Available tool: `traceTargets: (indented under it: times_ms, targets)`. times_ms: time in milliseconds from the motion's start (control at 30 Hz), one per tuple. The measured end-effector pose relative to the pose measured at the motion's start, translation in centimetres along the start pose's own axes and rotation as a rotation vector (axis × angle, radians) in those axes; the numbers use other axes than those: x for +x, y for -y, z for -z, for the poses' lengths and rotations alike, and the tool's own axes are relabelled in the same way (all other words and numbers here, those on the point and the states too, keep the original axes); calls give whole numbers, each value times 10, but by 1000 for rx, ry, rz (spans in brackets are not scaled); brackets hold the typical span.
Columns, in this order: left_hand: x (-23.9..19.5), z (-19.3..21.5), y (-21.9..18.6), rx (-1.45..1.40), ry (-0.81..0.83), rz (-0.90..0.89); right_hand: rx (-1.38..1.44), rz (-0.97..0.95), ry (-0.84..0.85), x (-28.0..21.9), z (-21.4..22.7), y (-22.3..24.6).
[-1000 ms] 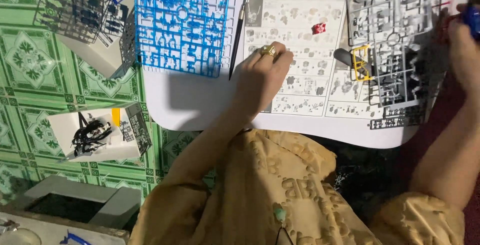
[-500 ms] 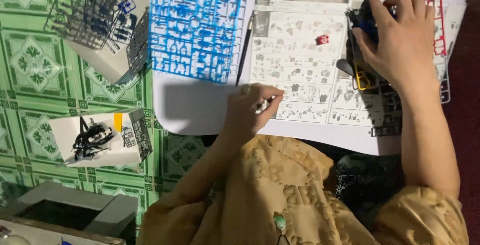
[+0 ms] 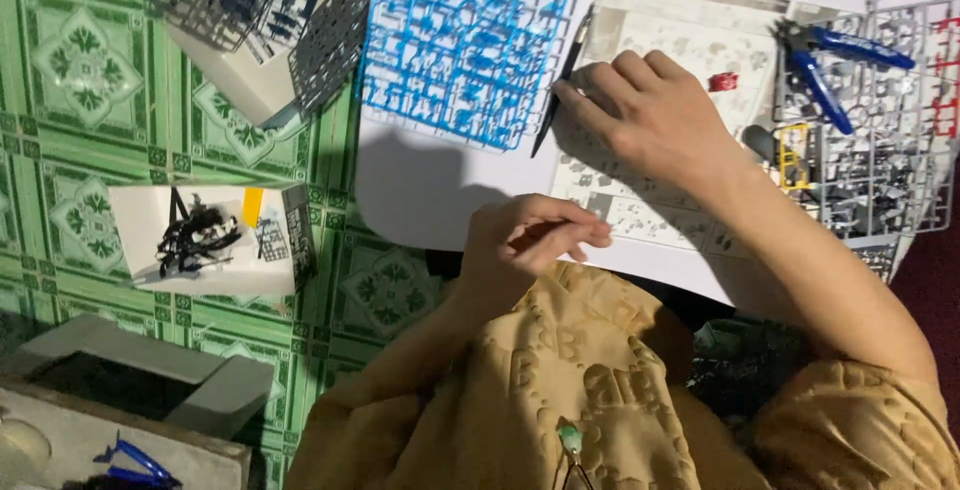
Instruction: The person assembles a plastic model kit by cutting parts from sprues and cleaning them. They use pliers to remove a small red part from a gray sprue, then use a hobby knife to trim the attachment point. The workspace includes multiple sprues and an instruction sheet.
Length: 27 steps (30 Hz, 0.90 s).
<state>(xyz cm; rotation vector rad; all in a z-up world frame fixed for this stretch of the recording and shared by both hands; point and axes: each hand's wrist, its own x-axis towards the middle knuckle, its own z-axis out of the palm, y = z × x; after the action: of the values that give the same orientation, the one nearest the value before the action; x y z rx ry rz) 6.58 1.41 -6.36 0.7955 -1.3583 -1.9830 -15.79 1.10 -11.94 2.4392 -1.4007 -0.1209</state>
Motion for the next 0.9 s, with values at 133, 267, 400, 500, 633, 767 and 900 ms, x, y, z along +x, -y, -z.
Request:
traceTargets:
  times_ms: [133, 267, 400, 500, 633, 767, 900]
  targets:
    - [-6, 1, -13, -82, 0, 71, 34, 67, -60, 9, -1, 3]
    - [-11, 4, -7, -143, 70, -45, -38, 70, 18, 3, -3, 2]
    - [-12, 2, -14, -206, 104, -40, -53, 102, 9, 7, -5, 0]
    - [-13, -1, -20, -71, 91, -126, -73, 117, -150, 10, 0, -2]
    - [-16, -6, -26, -245, 168, -113, -26, 123, -220, -5, -6, -5]
    - [-14, -11, -34, -169, 199, -172, 556, -278, -294, -42, -18, 3]
    - [-7, -19, -36, -176, 242, -196, 785, -278, -711, -58, 31, 1]
